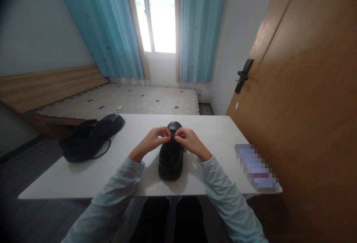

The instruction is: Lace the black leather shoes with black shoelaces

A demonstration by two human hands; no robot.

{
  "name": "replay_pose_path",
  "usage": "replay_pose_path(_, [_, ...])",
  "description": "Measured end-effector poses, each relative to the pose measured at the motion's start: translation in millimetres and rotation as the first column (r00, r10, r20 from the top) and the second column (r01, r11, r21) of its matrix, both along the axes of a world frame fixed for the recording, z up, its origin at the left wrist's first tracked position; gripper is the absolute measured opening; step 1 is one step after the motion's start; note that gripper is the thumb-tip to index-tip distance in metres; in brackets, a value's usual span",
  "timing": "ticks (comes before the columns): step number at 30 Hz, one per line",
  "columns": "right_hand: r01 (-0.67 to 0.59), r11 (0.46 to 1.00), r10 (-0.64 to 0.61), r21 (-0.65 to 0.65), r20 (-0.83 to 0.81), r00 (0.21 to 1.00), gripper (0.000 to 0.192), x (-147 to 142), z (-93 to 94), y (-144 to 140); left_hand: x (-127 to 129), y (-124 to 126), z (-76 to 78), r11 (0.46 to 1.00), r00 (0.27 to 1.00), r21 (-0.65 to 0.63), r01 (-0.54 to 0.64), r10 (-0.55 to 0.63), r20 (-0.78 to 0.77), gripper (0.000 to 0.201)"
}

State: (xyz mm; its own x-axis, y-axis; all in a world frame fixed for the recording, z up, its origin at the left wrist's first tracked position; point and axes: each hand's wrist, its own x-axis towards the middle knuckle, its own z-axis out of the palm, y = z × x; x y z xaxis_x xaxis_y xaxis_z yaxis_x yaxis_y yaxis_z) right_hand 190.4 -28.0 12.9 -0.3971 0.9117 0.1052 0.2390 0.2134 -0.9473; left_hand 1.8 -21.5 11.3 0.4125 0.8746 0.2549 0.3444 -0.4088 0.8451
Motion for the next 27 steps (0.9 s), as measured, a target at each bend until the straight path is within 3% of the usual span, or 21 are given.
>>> replay_pose_path(11, [0.035, 0.987, -0.048, -0.159, -0.076, 0.996, 0.012, 3, 0.8, 2, -2, 4, -5.8, 0.982, 0.995, -0.180, -0.056, 0.070, 0.070, 0.015])
replay_pose_path(27, [0.001, 0.971, -0.023, -0.238, -0.090, 0.996, 0.013, 11, 2.9, 1, -13, 6, -5.7, 0.983, 1.000, -0.183, -0.016, 0.014, -0.014, 0.018])
